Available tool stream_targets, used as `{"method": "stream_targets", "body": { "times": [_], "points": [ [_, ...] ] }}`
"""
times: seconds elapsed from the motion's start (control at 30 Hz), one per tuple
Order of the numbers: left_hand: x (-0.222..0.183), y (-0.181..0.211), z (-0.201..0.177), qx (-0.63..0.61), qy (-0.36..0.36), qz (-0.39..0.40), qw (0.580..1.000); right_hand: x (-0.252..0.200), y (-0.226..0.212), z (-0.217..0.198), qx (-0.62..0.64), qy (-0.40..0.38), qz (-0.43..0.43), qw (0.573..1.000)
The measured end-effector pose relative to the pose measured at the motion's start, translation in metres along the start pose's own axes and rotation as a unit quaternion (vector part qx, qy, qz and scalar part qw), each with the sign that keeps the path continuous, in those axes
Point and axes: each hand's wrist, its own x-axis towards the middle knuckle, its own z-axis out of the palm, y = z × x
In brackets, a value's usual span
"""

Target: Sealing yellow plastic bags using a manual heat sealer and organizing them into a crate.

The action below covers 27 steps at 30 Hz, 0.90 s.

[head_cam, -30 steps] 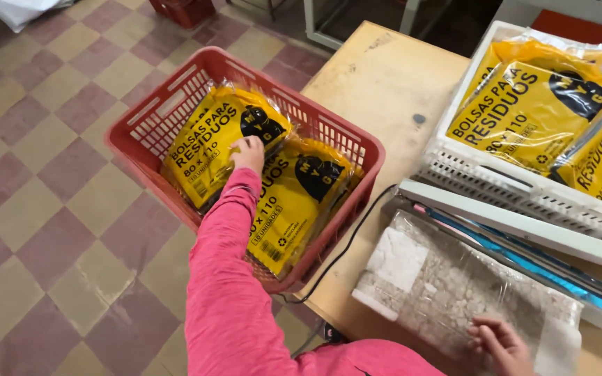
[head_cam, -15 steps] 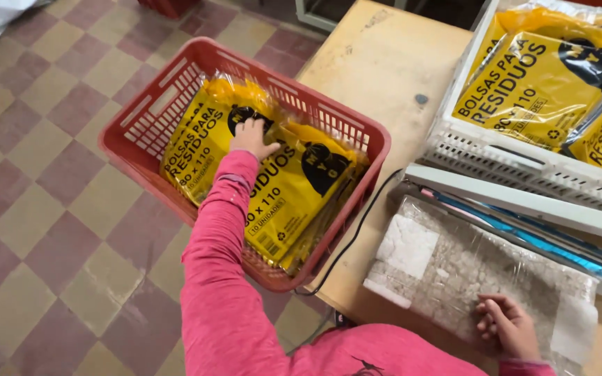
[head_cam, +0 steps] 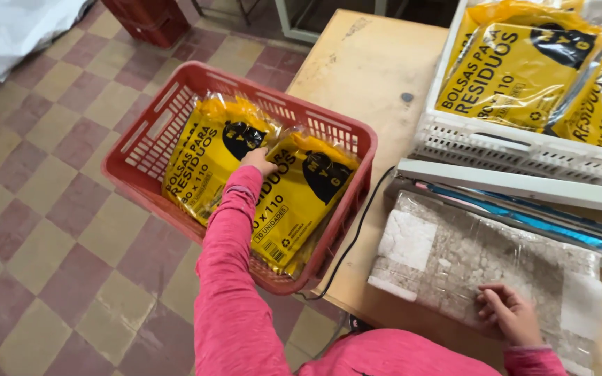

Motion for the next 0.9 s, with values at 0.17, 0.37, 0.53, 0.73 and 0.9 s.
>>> {"method": "stream_targets", "body": {
  "times": [0.17, 0.37, 0.53, 0.73, 0.9],
  "points": [
    [-0.061, 0.03, -0.061, 0.012, 0.155, 0.08, 0.985, -0.009, 0.005, 0.006, -0.023, -0.035, -0.001, 0.999],
    [-0.194, 0.067, -0.074, 0.032, 0.519, 0.262, 0.813, -0.014, -0.035, 0.022, -0.156, -0.107, -0.034, 0.981],
    [-0.337, 0.132, -0.068, -0.045, 0.679, 0.399, 0.614, -0.036, -0.138, 0.041, -0.16, -0.122, -0.165, 0.966],
    [-0.413, 0.18, 0.007, -0.325, 0.567, 0.472, 0.592, -0.054, -0.219, 0.044, -0.006, -0.109, -0.452, 0.886],
    [-0.419, 0.212, 0.071, -0.355, 0.342, 0.456, 0.741, -0.051, -0.163, -0.002, 0.145, 0.128, -0.337, 0.922]
  ]
}}
